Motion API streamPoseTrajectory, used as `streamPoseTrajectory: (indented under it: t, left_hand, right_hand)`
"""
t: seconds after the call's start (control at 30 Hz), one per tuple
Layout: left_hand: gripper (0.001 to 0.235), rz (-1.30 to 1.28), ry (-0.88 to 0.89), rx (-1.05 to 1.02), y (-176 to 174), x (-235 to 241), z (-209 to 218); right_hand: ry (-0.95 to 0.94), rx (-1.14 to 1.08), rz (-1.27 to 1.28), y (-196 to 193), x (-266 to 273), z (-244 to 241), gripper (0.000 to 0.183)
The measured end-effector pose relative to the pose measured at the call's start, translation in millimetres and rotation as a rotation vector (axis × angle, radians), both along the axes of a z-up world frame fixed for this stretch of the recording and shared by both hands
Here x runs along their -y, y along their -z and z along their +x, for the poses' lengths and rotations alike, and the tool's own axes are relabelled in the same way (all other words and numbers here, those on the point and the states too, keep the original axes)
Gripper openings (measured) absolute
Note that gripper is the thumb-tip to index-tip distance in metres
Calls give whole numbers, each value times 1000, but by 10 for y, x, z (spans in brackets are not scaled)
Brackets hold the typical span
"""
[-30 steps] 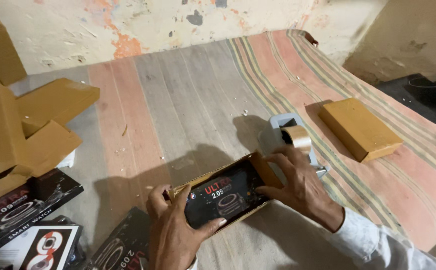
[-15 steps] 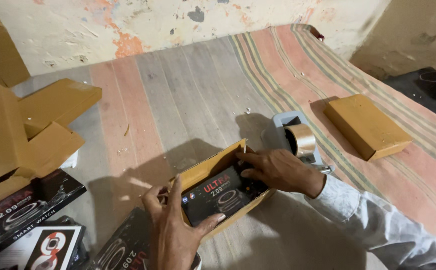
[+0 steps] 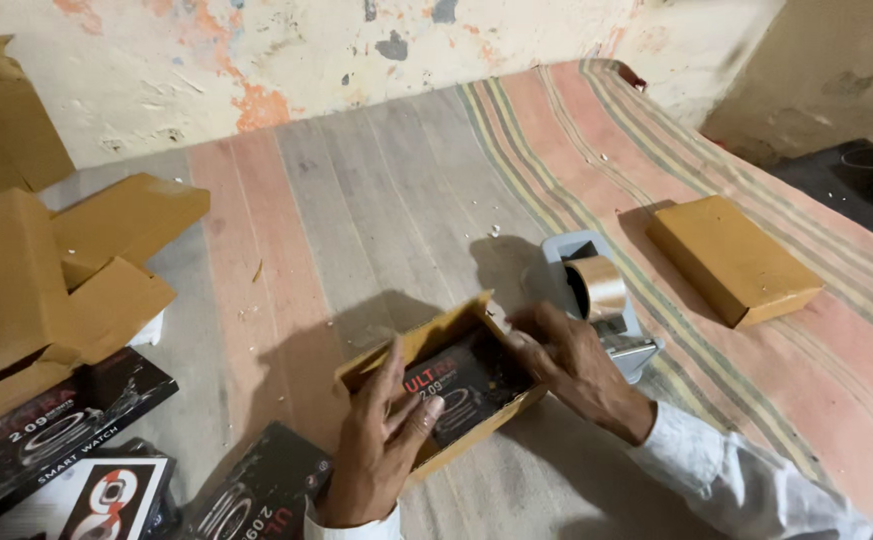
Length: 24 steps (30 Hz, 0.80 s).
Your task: The person places smartwatch boxes into small cardboard boxes, adds foam padding, closes the flaps, and seals them with a tape dispenser. The person repeats this process for multiple units, stacking the sealed boxes on the table.
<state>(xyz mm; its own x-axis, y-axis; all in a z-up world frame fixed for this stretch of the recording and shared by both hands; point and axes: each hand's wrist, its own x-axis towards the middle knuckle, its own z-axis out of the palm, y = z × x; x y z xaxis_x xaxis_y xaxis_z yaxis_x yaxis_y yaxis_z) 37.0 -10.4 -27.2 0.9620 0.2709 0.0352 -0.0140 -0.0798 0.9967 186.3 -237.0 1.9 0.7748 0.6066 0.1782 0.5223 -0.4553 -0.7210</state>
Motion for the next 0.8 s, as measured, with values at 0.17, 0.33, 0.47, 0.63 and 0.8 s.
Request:
streamPoseTrajectory:
  t: [0.17,0.33,0.47,0.63,0.8]
  left_hand:
    - [92,25,33,-30,-11,-38,-20]
    - [60,121,-290,29,67,-32,-16]
    - [52,613,-492,111,144,-33,-71]
    - [94,1124,-579,286,127,-5,-19]
    - [104,1031,-115,-106,-125,-4,23]
  right_hand:
    - [-526,156,-22,275,177,-104,37]
    - [-148,222,-135,301,11,-125,69]
    - [-14,207,-53,310,-182,-171,88]
    - [-77,83,262,452,-171,-195,83]
    - [-128,-7,322,526,-138,-102,63]
